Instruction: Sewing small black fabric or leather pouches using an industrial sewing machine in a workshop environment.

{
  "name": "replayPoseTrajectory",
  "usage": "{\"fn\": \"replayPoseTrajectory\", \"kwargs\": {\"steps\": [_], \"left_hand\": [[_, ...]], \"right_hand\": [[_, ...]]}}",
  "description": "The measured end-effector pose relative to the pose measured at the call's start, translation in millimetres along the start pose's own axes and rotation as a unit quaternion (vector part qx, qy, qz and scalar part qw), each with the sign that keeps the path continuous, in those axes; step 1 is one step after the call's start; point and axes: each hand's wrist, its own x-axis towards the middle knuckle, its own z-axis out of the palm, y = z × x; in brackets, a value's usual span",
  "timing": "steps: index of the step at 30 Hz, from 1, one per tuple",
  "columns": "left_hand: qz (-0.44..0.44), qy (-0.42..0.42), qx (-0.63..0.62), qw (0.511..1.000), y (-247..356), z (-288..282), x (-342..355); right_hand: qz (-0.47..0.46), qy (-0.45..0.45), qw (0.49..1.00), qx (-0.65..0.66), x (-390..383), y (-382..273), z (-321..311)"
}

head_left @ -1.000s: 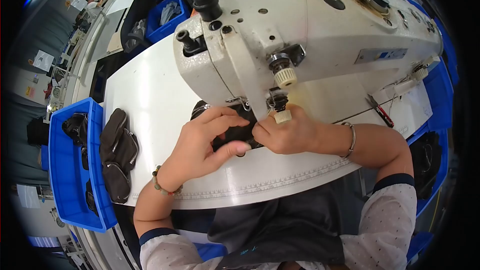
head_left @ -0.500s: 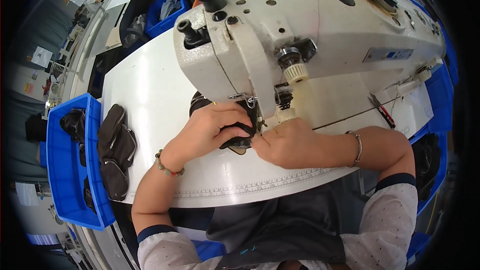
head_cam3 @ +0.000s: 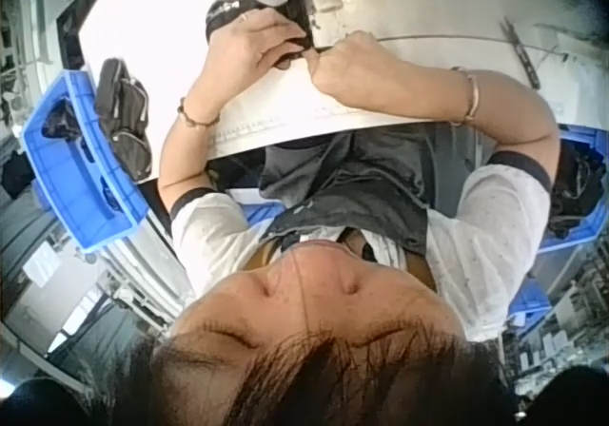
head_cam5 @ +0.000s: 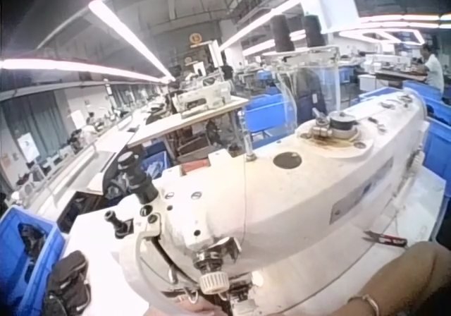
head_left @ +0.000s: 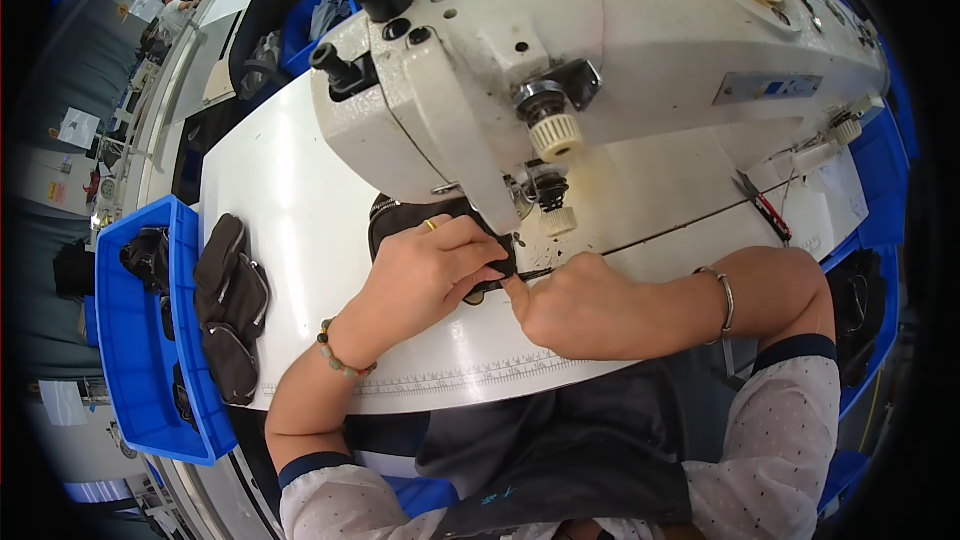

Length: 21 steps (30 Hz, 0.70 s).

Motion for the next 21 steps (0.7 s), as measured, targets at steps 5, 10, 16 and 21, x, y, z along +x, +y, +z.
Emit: {"fn": "replayPoseTrajectory", "kwargs": {"steps": [5, 10, 16, 21], "left_hand": [[0.022, 0.056, 0.020, 0.998, -12, 4, 7], [-0.030, 0.043, 0.044, 0.998, -20, 4, 13], [-0.062, 0.055, 0.016, 0.996, -35, 12, 8], [-0.099, 0.058, -0.074, 0.991, -36, 10, 9]], "right_hand": [[0.047, 0.047, 0.997, -0.047, 4, 6, 11], [0.061, 0.054, 0.994, -0.076, 11, 19, 11], [0.059, 0.058, 0.995, -0.055, 13, 24, 7], [0.035, 0.114, 0.990, -0.077, 15, 40, 23]]}}
